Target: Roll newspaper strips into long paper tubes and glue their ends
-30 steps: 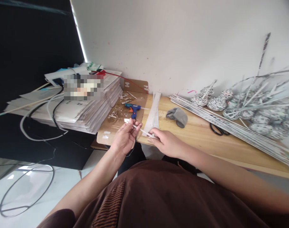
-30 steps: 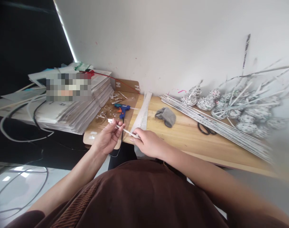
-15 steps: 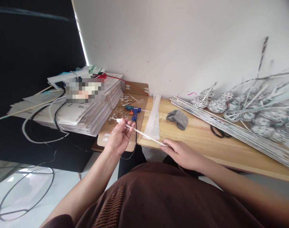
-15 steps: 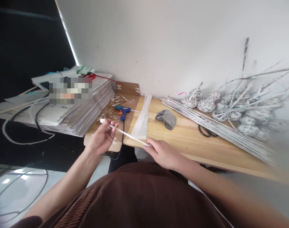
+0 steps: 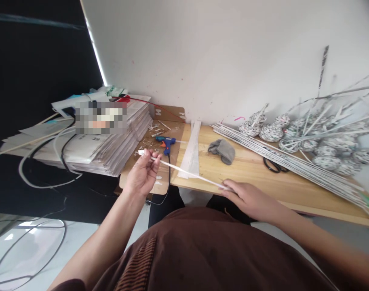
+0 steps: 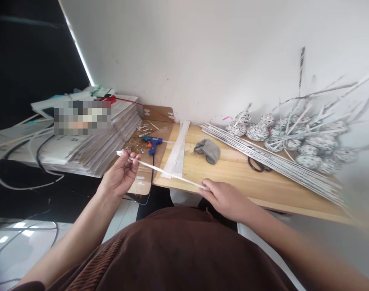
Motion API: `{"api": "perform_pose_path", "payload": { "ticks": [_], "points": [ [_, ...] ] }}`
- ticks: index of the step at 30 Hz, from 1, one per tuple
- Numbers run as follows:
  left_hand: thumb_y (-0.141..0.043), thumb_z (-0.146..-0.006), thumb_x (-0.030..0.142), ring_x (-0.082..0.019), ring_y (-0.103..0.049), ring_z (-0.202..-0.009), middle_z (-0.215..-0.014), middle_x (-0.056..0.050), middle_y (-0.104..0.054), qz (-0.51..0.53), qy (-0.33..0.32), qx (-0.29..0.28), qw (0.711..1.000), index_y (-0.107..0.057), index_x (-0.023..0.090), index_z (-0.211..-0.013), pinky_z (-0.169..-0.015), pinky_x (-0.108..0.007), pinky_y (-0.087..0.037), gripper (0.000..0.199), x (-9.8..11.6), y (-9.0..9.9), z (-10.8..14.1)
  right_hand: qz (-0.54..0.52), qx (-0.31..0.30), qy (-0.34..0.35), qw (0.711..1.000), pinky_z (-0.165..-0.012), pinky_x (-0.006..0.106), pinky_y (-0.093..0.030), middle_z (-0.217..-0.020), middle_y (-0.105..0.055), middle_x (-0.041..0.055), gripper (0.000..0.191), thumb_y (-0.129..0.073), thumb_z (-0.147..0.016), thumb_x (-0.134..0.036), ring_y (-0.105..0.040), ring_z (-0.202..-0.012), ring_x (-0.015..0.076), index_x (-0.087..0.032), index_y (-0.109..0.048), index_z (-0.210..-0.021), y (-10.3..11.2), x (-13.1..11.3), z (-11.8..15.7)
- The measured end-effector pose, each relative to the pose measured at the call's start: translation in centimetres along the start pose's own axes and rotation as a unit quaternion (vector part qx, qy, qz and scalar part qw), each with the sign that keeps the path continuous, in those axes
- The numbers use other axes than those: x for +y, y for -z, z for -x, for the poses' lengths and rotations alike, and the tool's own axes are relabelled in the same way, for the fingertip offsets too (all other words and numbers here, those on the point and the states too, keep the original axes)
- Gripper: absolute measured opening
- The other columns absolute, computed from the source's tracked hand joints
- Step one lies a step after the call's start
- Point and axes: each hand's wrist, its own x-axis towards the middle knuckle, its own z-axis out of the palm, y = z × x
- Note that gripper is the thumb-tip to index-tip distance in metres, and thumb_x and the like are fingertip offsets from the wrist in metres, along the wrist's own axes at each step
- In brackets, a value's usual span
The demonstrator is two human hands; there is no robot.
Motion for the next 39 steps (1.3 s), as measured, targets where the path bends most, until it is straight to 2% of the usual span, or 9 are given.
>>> {"api": "perform_pose_path", "payload": {
  "ticks": [3, 6, 11, 15, 19, 25, 29, 33, 39],
  "points": [
    [-0.052, -0.091, 0.017, -0.012, -0.069, -0.073, -0.071, -0.003, -0.064, 0.001, -0.013, -0.011, 1.0, -0.063, 0.01, -0.079, -0.061, -0.014, -0.058, 0.018, 0.5, 0.7, -0.6, 0.117, 0.087, 0.019, 0.989, -0.067, 0.029, -0.039, -0.079, -0.06, 0.0057, 0.036, -0.041, -0.094, -0.049, -0.055, -0.073, 0.019, -0.02, -0.06, -0.085, 1.2, 0.3, 0.8],
    [-0.05, -0.092, 0.018, -0.011, -0.069, -0.072, -0.071, -0.003, -0.064, 0.006, -0.003, -0.016, 1.0, -0.063, 0.01, -0.08, -0.06, -0.013, -0.057, 0.019, 0.8, 0.8, -0.7, -0.052, -0.046, -0.038, 0.997, -0.053, 0.025, -0.035, -0.061, -0.049, 0.0, 0.046, -0.033, -0.095, -0.052, -0.044, -0.053, 0.0124, -0.018, -0.062, -0.083, 1.7, 0.9, 1.5],
    [-0.052, -0.091, 0.019, -0.01, -0.068, -0.069, -0.069, -0.002, -0.063, 0.008, -0.003, -0.018, 1.0, -0.063, 0.011, -0.079, -0.058, -0.012, -0.057, 0.019, 0.6, 0.4, -0.7, -0.309, -0.227, -0.123, 0.915, -0.037, 0.02, -0.02, -0.046, -0.022, -0.0099, 0.053, -0.033, -0.093, -0.059, -0.022, -0.035, 0.0066, -0.014, -0.06, -0.085, 1.5, 2.2, 1.8],
    [-0.055, -0.09, 0.019, -0.011, -0.068, -0.071, -0.07, -0.003, -0.064, 0.012, -0.012, -0.018, 1.0, -0.063, 0.01, -0.08, -0.06, -0.014, -0.058, 0.016, 0.4, 0.6, -1.0, -0.157, -0.117, -0.114, 0.974, -0.046, 0.024, -0.038, -0.061, -0.049, -0.0012, 0.053, -0.035, -0.092, -0.062, -0.044, -0.046, 0.0101, -0.016, -0.06, -0.097, 1.4, 1.8, 1.4],
    [-0.054, -0.09, 0.018, -0.011, -0.068, -0.071, -0.07, -0.002, -0.064, 0.015, -0.019, -0.02, 1.0, -0.063, 0.011, -0.081, -0.061, -0.014, -0.058, 0.015, 0.8, 0.9, -1.1, -0.016, 0.026, -0.044, 0.999, -0.06, 0.026, -0.041, -0.071, -0.056, 0.0029, 0.047, -0.039, -0.091, -0.059, -0.05, -0.062, 0.0142, -0.019, -0.061, -0.081, 1.7, 1.3, 1.3],
    [-0.052, -0.091, 0.019, -0.01, -0.068, -0.069, -0.069, -0.002, -0.064, 0.025, -0.015, -0.02, 0.999, -0.063, 0.01, -0.08, -0.058, -0.013, -0.057, 0.018, 0.9, 0.8, -0.9, -0.243, -0.179, -0.148, 0.942, -0.042, 0.022, -0.026, -0.049, -0.029, -0.0078, 0.05, -0.035, -0.091, -0.062, -0.029, -0.04, 0.008, -0.017, -0.056, -0.081, 2.4, 1.6, 1.7],
    [-0.053, -0.09, 0.018, -0.011, -0.069, -0.071, -0.069, -0.003, -0.064, 0.006, -0.018, -0.006, 1.0, -0.063, 0.01, -0.079, -0.061, -0.014, -0.058, 0.017, -0.1, 0.0, -0.5, -0.151, -0.124, -0.099, 0.976, -0.051, 0.024, -0.039, -0.072, -0.052, 0.0004, 0.049, -0.039, -0.091, -0.061, -0.048, -0.054, 0.0106, -0.017, -0.059, -0.099, 2.1, -0.6, 0.2],
    [-0.052, -0.091, 0.018, -0.011, -0.069, -0.071, -0.069, -0.003, -0.064, 0.012, -0.018, -0.01, 1.0, -0.063, 0.01, -0.079, -0.06, -0.014, -0.058, 0.019, -0.3, -0.5, -0.3, -0.072, -0.027, 0.006, 0.997, -0.053, 0.023, -0.035, -0.065, -0.048, -0.002, 0.04, -0.043, -0.093, -0.053, -0.042, -0.054, 0.0086, -0.018, -0.062, -0.088, 1.1, -2.5, -1.9],
    [-0.053, -0.091, 0.017, -0.012, -0.069, -0.071, -0.068, -0.003, -0.065, 0.023, 0.004, -0.011, 1.0, -0.064, 0.01, -0.079, -0.059, -0.014, -0.058, 0.018, 0.2, -0.1, -0.1, -0.306, -0.226, -0.058, 0.923, -0.043, 0.021, -0.035, -0.062, -0.042, -0.0055, 0.038, -0.051, -0.088, -0.053, -0.042, -0.045, 0.0069, -0.016, -0.053, -0.089, 1.3, -1.4, -3.0]
  ]
}}
